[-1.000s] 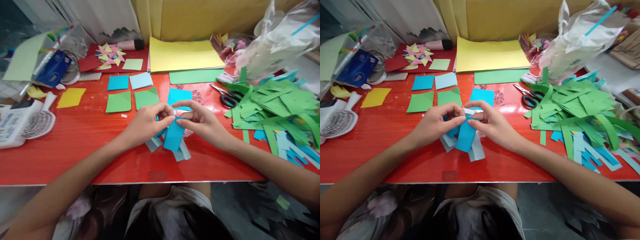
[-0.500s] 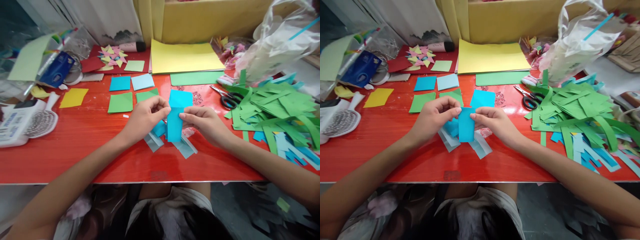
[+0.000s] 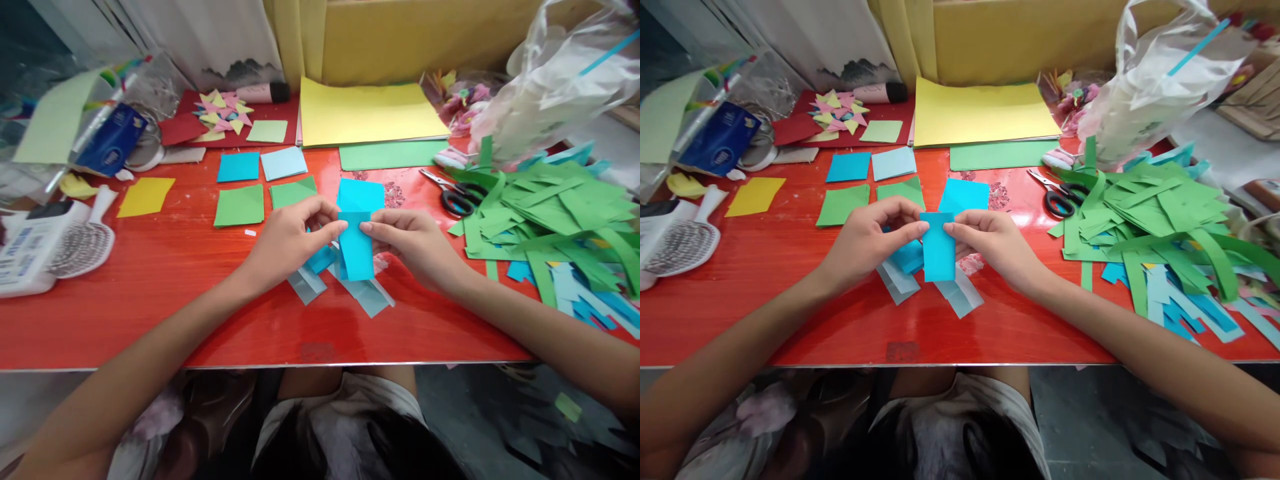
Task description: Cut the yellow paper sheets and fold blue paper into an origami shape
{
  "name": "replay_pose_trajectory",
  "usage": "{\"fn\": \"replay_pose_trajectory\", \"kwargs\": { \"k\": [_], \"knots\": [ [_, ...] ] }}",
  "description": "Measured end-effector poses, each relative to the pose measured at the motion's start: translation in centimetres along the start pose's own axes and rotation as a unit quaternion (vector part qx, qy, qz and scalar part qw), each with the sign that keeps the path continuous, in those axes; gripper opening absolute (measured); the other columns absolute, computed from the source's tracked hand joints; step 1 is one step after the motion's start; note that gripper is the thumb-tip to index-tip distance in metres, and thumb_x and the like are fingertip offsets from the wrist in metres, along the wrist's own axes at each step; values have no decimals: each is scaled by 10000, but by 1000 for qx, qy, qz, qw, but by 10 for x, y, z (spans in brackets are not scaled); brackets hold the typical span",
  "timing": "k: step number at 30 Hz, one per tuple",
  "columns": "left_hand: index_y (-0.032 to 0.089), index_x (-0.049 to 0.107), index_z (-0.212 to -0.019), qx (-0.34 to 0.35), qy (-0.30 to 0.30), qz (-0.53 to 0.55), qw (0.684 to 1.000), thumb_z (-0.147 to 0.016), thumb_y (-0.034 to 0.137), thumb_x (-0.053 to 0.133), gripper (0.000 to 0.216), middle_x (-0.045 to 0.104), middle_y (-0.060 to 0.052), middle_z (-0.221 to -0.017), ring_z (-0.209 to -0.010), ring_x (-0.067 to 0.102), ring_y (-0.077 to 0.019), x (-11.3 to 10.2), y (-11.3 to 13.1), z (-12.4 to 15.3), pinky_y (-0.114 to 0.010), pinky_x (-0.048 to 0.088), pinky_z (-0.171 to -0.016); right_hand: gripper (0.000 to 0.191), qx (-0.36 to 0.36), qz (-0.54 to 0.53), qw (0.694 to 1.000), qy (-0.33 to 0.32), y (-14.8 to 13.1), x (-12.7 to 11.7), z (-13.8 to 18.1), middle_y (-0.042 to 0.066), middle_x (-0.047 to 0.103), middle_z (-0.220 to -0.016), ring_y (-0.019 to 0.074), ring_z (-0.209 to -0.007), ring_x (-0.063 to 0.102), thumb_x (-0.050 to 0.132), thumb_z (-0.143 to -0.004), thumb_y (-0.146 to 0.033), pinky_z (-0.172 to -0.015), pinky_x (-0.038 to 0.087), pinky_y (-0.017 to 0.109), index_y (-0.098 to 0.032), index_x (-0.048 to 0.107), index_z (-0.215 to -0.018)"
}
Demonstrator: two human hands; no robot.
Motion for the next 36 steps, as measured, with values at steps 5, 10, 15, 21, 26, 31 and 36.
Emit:
{"fn": "replay_pose_trajectory", "kwargs": {
  "k": [5,10,15,21,26,31,36],
  "knots": [
    [174,575,-748,-7,-15,-13,1000,-823,296,600,146,593,21,-702,-668,538,-104,2,0,0,-242,404,-611,195,2,-3,1000,3,-1,1,1,-5,656,-657,118,-585,629,696,-778,-359,-601,560,275,-195,645,-685],
    [169,571,-715,-23,-12,-6,1000,-820,299,595,170,590,19,-684,-638,521,-104,2,-1,0,-245,388,-580,182,0,-2,1000,-1,-4,3,2,3,683,-703,137,-636,660,700,-774,-378,-629,578,283,-207,666,-722],
    [163,570,-712,-22,-7,11,1000,-819,310,591,183,592,18,-691,-633,514,-100,0,1,0,-241,378,-570,206,-12,6,1000,-9,-5,4,2,1,687,-702,133,-640,660,691,-776,-414,-641,577,269,-210,679,-750],
    [155,580,-723,-36,-5,9,999,-824,307,585,183,598,15,-701,-651,518,-99,1,1,0,-233,371,-578,224,-16,14,1000,-9,-7,4,2,-13,679,-677,107,-606,639,691,-772,-417,-624,557,233,-196,675,-738],
    [156,578,-723,-32,-10,5,999,-829,317,583,193,588,19,-693,-637,502,-93,3,-1,0,-230,358,-565,229,-17,22,1000,-12,-8,4,3,-13,685,-699,106,-625,641,690,-774,-410,-621,542,224,-191,664,-715],
    [156,577,-721,-27,-12,4,1000,-835,326,580,204,576,23,-675,-620,488,-88,3,-1,1,-227,357,-561,221,-19,24,999,-12,-8,4,3,-15,676,-689,115,-638,644,693,-770,-414,-635,540,238,-199,673,-722],
    [157,574,-715,-26,-15,-2,1000,-840,326,575,210,562,26,-659,-606,478,-86,2,-1,1,-227,356,-556,227,-18,27,999,-19,-7,4,2,-5,682,-693,130,-657,653,683,-778,-425,-646,549,253,-200,670,-744]
  ]
}}
Point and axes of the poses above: each hand's wrist, its own z-axis away from the middle knuckle, its own x-axis out of the palm, y = z × x, the point moved 6 cm from there along -z, towards the middle knuckle
